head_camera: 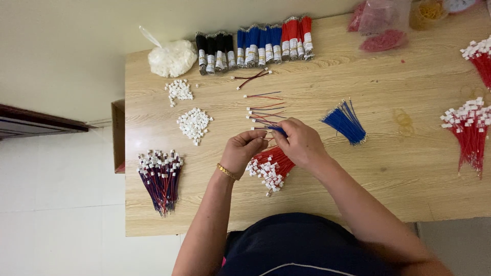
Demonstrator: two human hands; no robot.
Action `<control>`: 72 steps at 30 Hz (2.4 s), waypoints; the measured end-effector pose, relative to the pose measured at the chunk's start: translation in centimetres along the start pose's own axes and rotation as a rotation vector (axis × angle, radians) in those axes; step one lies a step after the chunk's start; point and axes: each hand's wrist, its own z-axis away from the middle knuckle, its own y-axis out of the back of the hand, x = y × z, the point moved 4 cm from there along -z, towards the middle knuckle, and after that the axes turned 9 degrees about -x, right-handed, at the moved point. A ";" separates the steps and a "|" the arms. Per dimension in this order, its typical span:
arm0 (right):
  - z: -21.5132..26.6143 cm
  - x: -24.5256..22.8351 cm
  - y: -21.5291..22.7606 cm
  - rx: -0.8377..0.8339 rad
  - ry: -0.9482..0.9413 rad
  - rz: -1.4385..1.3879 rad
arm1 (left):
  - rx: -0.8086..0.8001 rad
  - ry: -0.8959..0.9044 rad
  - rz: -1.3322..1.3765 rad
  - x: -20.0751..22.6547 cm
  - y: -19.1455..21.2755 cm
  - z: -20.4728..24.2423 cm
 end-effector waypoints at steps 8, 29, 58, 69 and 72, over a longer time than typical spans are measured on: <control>0.1 -0.3 -0.3 -0.050 0.033 0.013 | -0.013 -0.008 0.272 -0.3 0.1 -0.2; -0.6 0.4 -1.0 -0.022 -0.035 0.037 | -0.034 0.008 0.333 -0.2 0.0 -0.4; -1.1 2.5 2.3 0.307 0.070 -0.254 | 0.200 0.074 -1.009 -1.6 6.5 -4.0; 0.0 3.1 -2.1 -0.005 -0.176 -0.413 | -0.022 0.307 -1.533 -6.2 7.2 -1.9; -0.1 4.3 -3.7 -0.010 -0.177 -0.581 | -0.005 0.238 -1.559 -7.1 7.9 -2.5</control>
